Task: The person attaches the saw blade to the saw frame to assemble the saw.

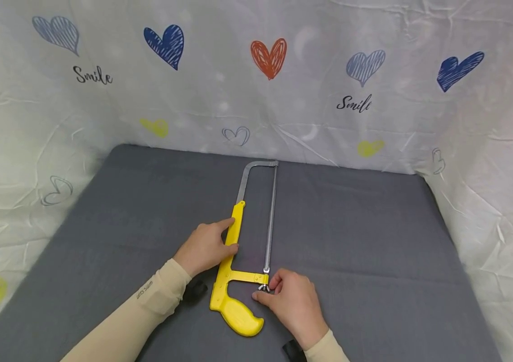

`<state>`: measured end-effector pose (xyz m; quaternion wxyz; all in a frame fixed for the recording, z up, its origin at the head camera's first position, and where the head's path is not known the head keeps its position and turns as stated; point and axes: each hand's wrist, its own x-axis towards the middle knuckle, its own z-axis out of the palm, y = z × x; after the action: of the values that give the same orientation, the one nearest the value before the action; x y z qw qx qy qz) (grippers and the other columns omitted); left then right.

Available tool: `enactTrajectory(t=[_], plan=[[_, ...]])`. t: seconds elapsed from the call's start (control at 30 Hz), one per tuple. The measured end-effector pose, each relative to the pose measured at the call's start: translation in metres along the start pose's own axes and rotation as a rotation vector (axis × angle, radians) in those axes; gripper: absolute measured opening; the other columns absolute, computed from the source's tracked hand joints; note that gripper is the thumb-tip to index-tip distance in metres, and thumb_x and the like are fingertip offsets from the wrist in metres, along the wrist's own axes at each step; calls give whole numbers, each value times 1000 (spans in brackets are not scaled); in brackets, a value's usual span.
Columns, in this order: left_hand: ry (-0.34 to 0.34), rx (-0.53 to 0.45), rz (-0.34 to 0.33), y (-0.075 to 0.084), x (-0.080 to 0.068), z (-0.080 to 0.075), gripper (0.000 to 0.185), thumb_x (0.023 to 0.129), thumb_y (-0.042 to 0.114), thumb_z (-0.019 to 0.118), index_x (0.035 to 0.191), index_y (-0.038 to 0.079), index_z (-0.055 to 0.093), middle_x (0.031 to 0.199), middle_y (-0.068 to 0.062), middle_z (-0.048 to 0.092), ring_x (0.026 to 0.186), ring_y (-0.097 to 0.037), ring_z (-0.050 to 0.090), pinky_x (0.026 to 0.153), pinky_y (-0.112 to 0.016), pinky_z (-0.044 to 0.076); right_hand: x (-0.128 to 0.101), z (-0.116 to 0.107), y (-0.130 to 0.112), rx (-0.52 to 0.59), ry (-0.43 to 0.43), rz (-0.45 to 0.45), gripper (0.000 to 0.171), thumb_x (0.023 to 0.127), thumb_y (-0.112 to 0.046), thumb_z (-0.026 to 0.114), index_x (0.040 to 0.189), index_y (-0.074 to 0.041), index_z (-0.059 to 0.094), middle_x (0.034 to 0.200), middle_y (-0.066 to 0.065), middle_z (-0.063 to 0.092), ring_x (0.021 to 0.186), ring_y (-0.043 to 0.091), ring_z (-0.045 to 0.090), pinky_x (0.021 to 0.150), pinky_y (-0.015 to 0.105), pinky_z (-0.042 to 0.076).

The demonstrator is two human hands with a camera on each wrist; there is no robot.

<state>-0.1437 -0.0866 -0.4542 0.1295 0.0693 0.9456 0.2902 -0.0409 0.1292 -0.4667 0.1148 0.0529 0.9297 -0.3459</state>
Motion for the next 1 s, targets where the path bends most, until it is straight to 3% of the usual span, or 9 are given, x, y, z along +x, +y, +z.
enactTrajectory(t=[0.23,0.47,0.8,1.0], plan=[[-6,-20,-13,1,1,2,69,93,25,81,156,8,57,127,-17,77,76,-14,72,78,-35,66,2,2,-4,-49,63,-2,38,77,-42,97,75,-20,66,63,-6,56,54,13,49,49,28,37],[-24,-10,-16,2,3,-2,72,91,28,85,154,6,58,123,-17,78,81,-16,74,80,-36,66,2,3,-6,-37,74,-25,34,79,-35,95,73,-21,65,60,-8,56,52,12,49,50,27,39],[-29,-3,-15,0,4,-2,75,90,30,89,155,8,58,127,-17,78,89,-18,77,82,-37,67,5,-3,3,122,-72,34,21,86,-30,87,81,-17,72,68,-5,64,58,15,55,53,30,44],[-25,-19,-29,-2,3,-2,75,90,29,89,155,8,58,128,-17,77,89,-18,77,83,-37,67,10,-5,9,216,-153,18,16,90,-27,84,86,-13,75,70,-4,67,57,15,62,53,32,49]])
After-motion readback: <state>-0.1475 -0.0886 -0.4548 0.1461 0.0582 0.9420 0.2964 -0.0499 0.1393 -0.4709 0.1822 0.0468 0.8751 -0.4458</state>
